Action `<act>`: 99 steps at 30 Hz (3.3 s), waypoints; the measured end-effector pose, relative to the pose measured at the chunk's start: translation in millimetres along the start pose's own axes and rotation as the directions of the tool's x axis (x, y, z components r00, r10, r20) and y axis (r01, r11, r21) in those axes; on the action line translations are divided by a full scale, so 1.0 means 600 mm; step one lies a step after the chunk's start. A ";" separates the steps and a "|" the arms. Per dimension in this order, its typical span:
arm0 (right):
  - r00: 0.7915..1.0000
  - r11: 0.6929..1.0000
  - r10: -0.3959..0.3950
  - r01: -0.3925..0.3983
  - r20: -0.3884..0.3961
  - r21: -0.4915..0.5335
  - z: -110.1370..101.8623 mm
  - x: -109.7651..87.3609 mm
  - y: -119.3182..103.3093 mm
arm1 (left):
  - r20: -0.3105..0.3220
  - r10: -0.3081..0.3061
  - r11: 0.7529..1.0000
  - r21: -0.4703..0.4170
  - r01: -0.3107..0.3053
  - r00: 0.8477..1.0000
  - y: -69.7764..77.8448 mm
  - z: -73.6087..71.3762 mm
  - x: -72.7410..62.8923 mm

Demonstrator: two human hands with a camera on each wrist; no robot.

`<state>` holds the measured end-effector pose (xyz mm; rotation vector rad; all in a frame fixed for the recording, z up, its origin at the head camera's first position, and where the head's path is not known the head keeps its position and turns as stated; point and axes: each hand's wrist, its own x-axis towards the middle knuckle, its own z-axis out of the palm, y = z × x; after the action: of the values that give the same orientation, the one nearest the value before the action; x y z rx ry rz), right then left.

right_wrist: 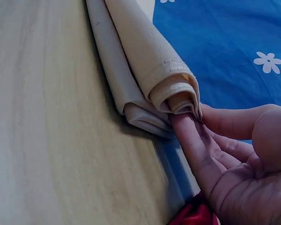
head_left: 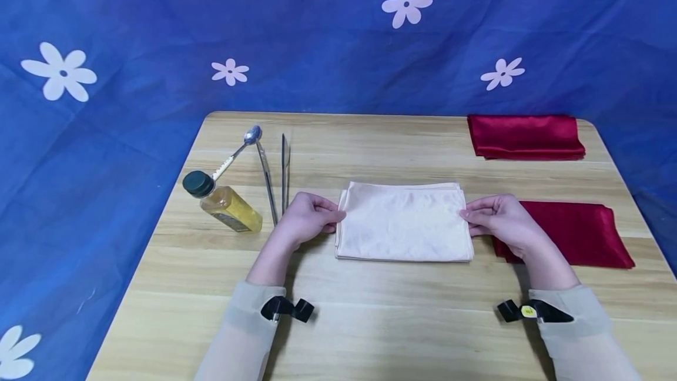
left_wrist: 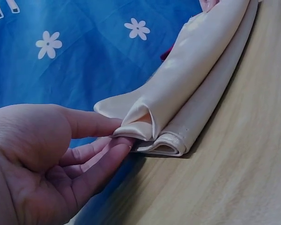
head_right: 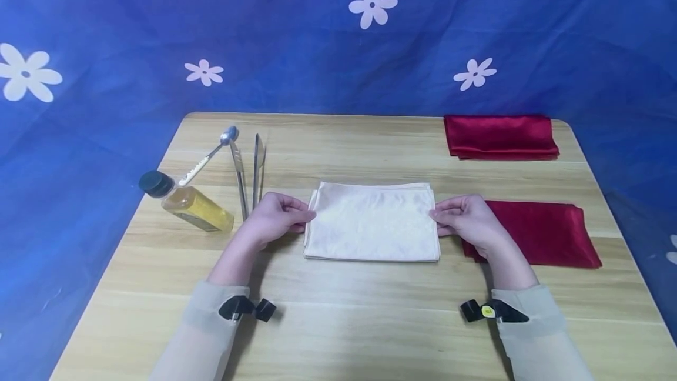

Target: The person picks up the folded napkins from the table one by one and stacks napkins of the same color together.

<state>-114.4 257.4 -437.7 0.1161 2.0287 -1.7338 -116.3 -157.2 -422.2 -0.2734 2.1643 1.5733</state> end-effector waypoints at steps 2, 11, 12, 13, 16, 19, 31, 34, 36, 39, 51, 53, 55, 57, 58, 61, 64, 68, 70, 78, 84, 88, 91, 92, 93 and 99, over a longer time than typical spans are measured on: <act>1.000 1.000 -0.004 0.004 0.002 -0.002 0.001 -0.001 0.001 | 0.000 -0.005 1.000 -0.002 0.005 1.000 0.000 0.000 -0.001; 1.000 0.999 -0.006 0.005 -0.029 -0.047 0.001 -0.003 0.003 | -0.008 -0.008 1.000 0.013 0.008 1.000 -0.002 0.005 0.002; 1.000 0.999 -0.010 0.008 -0.026 -0.049 0.000 -0.003 0.004 | -0.007 -0.010 1.000 0.012 0.010 1.000 -0.002 0.006 0.003; 1.000 0.999 -0.010 0.009 -0.022 -0.049 0.000 -0.003 0.004 | -0.006 -0.015 1.000 0.010 0.015 1.000 -0.003 0.006 0.003; 1.000 0.999 0.000 0.000 -0.019 -0.043 -0.001 -0.003 0.006 | -0.003 -0.026 1.000 0.005 0.026 1.000 -0.003 0.007 0.002; 1.000 0.999 0.000 -0.001 -0.027 -0.053 0.000 -0.003 0.006 | -0.007 -0.023 1.000 0.008 0.023 1.000 -0.003 0.006 0.002; 1.000 0.999 -0.018 0.017 -0.021 -0.042 0.000 -0.003 0.009 | -0.006 -0.021 1.000 -0.009 0.021 1.000 -0.005 0.002 -0.002; 0.999 0.999 -0.025 0.024 -0.027 -0.045 0.001 -0.004 0.006 | -0.008 -0.012 1.000 -0.003 0.012 1.000 -0.003 0.002 -0.003; 0.999 0.999 -0.025 0.024 -0.031 -0.044 0.001 -0.004 0.005 | -0.010 -0.013 1.000 0.007 0.013 1.000 -0.001 0.002 -0.003; 0.999 0.999 -0.019 0.019 -0.030 -0.026 0.002 -0.004 0.006 | -0.014 -0.010 0.999 0.035 0.010 1.000 0.000 0.003 -0.002; 1.000 1.000 -0.003 0.002 -0.027 -0.011 0.007 -0.003 0.006 | -0.032 -0.012 0.999 0.032 0.013 0.999 -0.003 0.002 0.001; 1.000 1.000 0.001 -0.001 -0.024 0.000 0.006 -0.003 0.008 | -0.029 -0.009 0.999 0.034 0.010 1.000 -0.005 0.003 0.002; 1.000 1.000 0.000 0.000 -0.021 0.010 0.005 -0.004 0.009 | -0.027 -0.003 0.999 0.040 0.004 1.000 -0.006 0.003 0.003; 1.000 1.000 0.000 0.000 -0.014 0.017 0.005 -0.004 0.011 | -0.032 -0.003 0.999 0.050 0.005 0.999 -0.009 0.003 0.004; 1.000 1.000 0.000 0.000 -0.010 0.020 0.005 -0.003 0.012 | -0.035 -0.003 0.998 0.058 0.005 0.999 -0.009 0.002 0.004; 1.000 1.000 -0.001 0.001 0.000 0.018 0.005 -0.003 0.013 | -0.040 -0.008 0.997 0.073 0.010 0.999 -0.011 0.002 0.003; 1.000 1.000 -0.002 0.002 -0.001 0.008 0.003 -0.004 0.012 | -0.039 0.001 0.997 0.071 0.002 0.999 -0.009 0.001 0.002; 1.000 1.000 -0.002 0.002 -0.003 -0.016 -0.002 -0.006 0.008 | -0.033 0.015 0.999 0.052 -0.013 0.999 -0.005 0.001 0.000; 1.000 1.000 -0.008 0.008 -0.001 -0.022 -0.005 -0.008 0.006 | -0.033 0.025 0.999 0.034 -0.024 0.999 -0.002 0.000 -0.001; 0.998 0.998 -0.050 0.049 0.032 0.046 -0.023 -0.019 0.001 | -0.062 0.110 0.994 -0.005 -0.111 0.992 0.010 -0.009 -0.001; 0.998 0.998 -0.052 0.051 0.025 0.021 -0.039 -0.027 -0.006 | -0.079 0.134 0.990 -0.024 -0.136 0.988 0.023 -0.012 0.001; 0.998 0.998 -0.068 0.068 0.014 -0.002 -0.050 -0.033 -0.009 | -0.068 0.140 0.988 -0.054 -0.144 0.988 0.031 -0.010 0.005; 0.996 0.996 -0.089 0.089 0.013 0.002 -0.060 -0.037 -0.010 | -0.067 0.145 0.987 -0.054 -0.149 0.987 0.037 -0.008 0.008; 0.995 0.995 -0.095 0.095 0.012 0.010 -0.063 -0.038 -0.011 | -0.065 0.146 0.987 -0.055 -0.149 0.987 0.038 -0.007 0.009; 0.995 0.995 -0.101 0.101 0.013 0.023 -0.066 -0.040 -0.011 | -0.063 0.150 0.987 -0.052 -0.153 0.987 0.040 -0.007 0.010; 0.993 0.990 -0.122 0.122 -0.003 0.064 -0.091 -0.052 -0.013 | -0.047 0.162 0.986 -0.034 -0.164 0.986 0.052 -0.005 0.019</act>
<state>-105.3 314.9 -413.2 0.0120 2.0174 -1.8736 -139.6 -148.5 -400.4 -0.1474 2.2416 1.7140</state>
